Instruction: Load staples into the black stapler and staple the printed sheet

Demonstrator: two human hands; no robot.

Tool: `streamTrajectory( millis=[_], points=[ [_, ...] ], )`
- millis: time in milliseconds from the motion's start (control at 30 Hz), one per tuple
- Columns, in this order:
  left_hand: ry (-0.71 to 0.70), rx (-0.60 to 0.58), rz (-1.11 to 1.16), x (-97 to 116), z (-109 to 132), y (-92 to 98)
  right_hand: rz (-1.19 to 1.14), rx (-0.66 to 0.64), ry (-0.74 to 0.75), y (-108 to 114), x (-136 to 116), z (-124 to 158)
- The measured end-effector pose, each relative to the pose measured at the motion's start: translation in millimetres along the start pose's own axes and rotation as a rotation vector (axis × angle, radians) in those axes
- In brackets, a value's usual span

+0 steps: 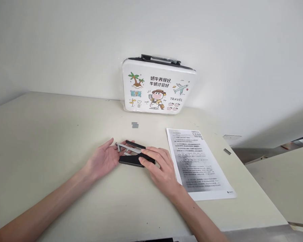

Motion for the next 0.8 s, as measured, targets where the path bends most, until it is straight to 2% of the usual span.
streamTrajectory(
  millis=[200, 333, 533, 667, 800],
  points=[
    [-0.043, 0.014, -0.032, 3.9, -1.4, 1.0, 0.022, 0.019, -0.037, 0.3, 3.1, 2.1],
    [-0.149, -0.007, -0.145, 7.0, -1.7, -1.1, 0.049, 0.027, -0.083, 0.7, 7.2, 4.2],
    [-0.413, -0.008, -0.618, 10.4, 9.5, -3.2, 0.051, 0.035, -0.208, 2.5, 14.4, 5.8],
    [-0.437, -0.028, -0.932, 5.8, 17.5, -6.9, 0.039, 0.004, -0.264, 1.4, 16.4, 7.5],
    [-0.459, -0.124, -1.098, -2.0, 19.5, -9.9, 0.04, -0.03, -0.31, -1.3, 17.2, 9.7]
  ],
)
Point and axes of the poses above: each hand's wrist, its own z-axis away from the middle knuckle, its own y-axis out of the back of the hand, x = y × z, the point moved 3 cm from there along -z, towards the middle knuckle, and after that the axes turned 14 degrees about z, right-handed, at the moved point
